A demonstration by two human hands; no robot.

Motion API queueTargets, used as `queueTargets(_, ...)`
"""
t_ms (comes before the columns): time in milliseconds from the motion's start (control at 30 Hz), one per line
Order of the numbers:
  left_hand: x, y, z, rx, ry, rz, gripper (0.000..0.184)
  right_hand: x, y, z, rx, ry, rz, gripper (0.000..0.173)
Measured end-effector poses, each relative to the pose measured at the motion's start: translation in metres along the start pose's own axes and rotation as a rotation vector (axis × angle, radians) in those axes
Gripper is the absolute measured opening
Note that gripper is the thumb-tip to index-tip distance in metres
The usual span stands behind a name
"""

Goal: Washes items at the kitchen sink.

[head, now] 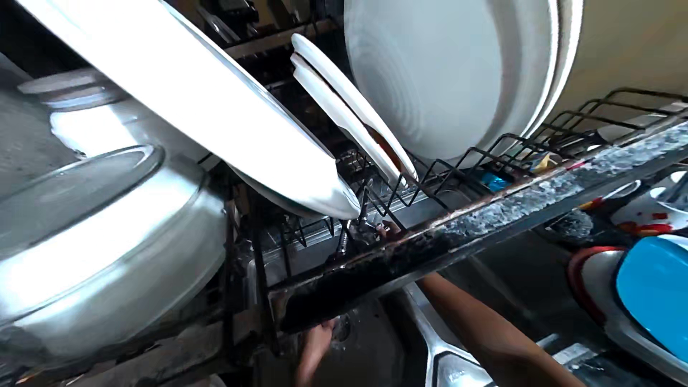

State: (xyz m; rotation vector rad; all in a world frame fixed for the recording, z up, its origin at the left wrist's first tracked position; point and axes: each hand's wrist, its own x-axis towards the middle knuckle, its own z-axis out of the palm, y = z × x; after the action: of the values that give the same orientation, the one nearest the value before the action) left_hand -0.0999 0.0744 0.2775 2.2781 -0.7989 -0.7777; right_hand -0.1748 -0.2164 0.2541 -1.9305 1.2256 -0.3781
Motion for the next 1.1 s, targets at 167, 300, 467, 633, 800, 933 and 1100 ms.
queueTargets(167,-0.006,-0.005,-0.001,-0.118,0.000,0.039,0.032,0.002,-0.015,-0.009,0.059,-0.072,0.089,0.048)
queueTargets(300,-0.013,0.000,-0.003,-0.239,0.041,0.067,0.028,0.002,-0.001,0.008,0.333,-0.036,0.210,0.046)
queueTargets(467,-0.027,0.016,0.001,-0.139,0.178,0.155,0.028,-0.107,-0.004,0.018,0.417,-0.192,-0.089,0.046)
queueTargets(633,-0.037,0.026,0.017,0.047,0.284,0.321,0.025,-0.169,0.001,0.021,0.403,-0.388,-0.317,0.033)
queueTargets(800,-0.042,0.036,0.034,0.117,0.352,0.479,0.020,-0.178,0.000,0.003,0.342,-0.298,-0.356,0.025)
queueTargets(933,-0.044,0.045,0.046,0.115,0.395,0.557,0.019,-0.181,0.007,-0.013,0.413,-0.373,-0.223,0.024)
queueTargets(1100,-0.052,0.068,0.062,0.144,0.417,0.602,0.020,-0.188,0.020,-0.038,0.551,-0.370,-0.094,0.021)
